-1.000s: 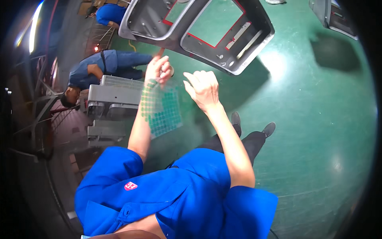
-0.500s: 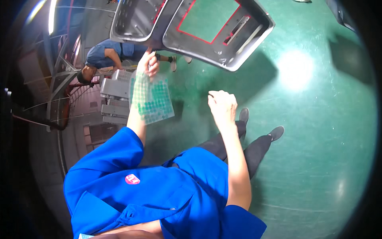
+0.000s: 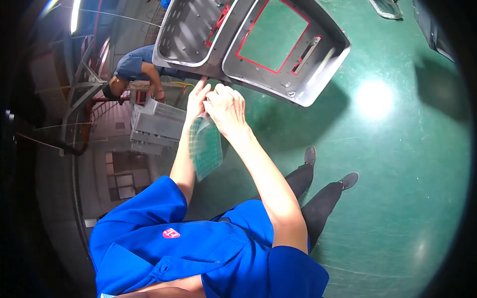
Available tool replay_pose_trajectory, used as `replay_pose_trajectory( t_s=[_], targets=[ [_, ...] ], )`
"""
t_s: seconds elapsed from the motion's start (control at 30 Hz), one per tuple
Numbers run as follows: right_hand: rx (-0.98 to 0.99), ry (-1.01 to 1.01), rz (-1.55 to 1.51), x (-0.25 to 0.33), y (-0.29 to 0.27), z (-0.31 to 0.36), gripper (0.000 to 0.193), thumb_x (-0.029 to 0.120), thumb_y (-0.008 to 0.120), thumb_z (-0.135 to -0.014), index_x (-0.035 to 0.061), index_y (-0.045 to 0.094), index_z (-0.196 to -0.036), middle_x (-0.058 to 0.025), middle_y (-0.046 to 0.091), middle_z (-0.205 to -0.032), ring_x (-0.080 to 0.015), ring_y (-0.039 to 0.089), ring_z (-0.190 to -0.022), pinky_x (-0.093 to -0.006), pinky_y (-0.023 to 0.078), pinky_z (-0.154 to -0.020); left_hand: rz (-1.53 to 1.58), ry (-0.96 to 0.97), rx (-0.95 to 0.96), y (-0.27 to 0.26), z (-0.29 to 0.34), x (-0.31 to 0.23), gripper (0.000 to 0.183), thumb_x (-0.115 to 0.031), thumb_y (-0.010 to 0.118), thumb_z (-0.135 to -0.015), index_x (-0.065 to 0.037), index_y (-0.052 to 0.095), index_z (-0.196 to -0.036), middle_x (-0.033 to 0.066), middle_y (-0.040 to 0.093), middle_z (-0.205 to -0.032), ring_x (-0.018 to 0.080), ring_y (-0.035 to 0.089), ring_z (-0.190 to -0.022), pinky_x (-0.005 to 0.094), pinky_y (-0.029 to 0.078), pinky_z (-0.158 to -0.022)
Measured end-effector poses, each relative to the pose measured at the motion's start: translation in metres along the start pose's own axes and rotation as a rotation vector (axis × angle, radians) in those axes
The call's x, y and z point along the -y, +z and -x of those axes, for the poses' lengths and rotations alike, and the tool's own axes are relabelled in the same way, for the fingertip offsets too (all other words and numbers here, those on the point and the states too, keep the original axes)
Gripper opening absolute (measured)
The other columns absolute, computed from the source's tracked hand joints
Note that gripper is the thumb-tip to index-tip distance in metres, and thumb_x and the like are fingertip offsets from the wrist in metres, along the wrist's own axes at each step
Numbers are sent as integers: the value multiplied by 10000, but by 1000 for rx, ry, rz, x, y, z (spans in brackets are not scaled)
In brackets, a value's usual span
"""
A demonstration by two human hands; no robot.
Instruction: The recorder fits metal panels together and inserts small hardware components to assemble large metal enclosures on a factory floor.
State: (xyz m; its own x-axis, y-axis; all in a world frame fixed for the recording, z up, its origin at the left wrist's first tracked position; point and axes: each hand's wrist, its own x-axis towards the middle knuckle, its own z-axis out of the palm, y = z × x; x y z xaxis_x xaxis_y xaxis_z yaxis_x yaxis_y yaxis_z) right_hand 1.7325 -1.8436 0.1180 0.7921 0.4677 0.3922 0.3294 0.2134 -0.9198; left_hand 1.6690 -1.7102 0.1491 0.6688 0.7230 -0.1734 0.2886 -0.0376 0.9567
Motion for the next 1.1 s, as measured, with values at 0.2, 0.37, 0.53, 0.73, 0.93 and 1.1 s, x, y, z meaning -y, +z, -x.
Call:
replay_pose_trajectory(
  t_s=[0.2, 0.37, 0.53, 0.73, 0.93, 1.1],
  targets=[
    [67, -17, 101, 0, 1, -11, 122, 154, 690, -681, 63, 637, -742, -69, 535, -698, -252, 593, -710, -388, 470, -625, -83, 22, 73, 9, 4, -6, 585, -136, 497, -934, -28, 220, -1437, -12, 497, -597, 46, 396, -412, 191, 295, -354],
    [175, 39, 99, 9, -6, -14, 122, 145, 686, -703, 60, 618, -757, -69, 528, -732, -256, 584, -709, -391, 468, -623, -12, -14, 110, 8, 14, -8, 659, -132, 533, -911, -29, 171, -1453, -2, 511, -593, 49, 399, -402, 195, 282, -353],
    [166, 28, -64, 13, -11, -13, 94, 34, 681, -717, 28, 607, -775, -52, 583, -738, -187, 615, -692, -308, 474, -593, 6, 0, 120, 5, 13, -7, 674, -120, 545, -903, -30, 167, -1453, -14, 474, -567, 52, 378, -387, 200, 290, -351],
    [-284, 329, -451, -11, -20, -59, 61, 25, 679, -756, 7, 650, -807, -38, 630, -693, -95, 609, -622, -243, 476, -576, 176, -145, 246, 5, 21, -25, 696, -115, 481, -934, -108, 42, -1474, 44, 440, -511, 109, 358, -347, 227, 297, -335],
    [-317, 77, -157, -48, 5, -94, 107, 99, 708, -694, 65, 678, -790, -36, 640, -719, -171, 609, -651, -312, 480, -618, 141, -130, 269, 7, 17, -23, 640, -122, 440, -959, -99, 52, -1468, 39, 412, -497, 105, 347, -339, 220, 286, -316],
    [-342, -29, 89, -56, 8, -100, 89, 139, 702, -636, 106, 657, -706, 0, 608, -676, -199, 589, -715, -359, 442, -705, 112, -153, 243, 9, 18, -27, 625, -117, 422, -965, -85, 48, -1465, 29, 381, -482, 98, 328, -335, 217, 277, -310]
  ],
)
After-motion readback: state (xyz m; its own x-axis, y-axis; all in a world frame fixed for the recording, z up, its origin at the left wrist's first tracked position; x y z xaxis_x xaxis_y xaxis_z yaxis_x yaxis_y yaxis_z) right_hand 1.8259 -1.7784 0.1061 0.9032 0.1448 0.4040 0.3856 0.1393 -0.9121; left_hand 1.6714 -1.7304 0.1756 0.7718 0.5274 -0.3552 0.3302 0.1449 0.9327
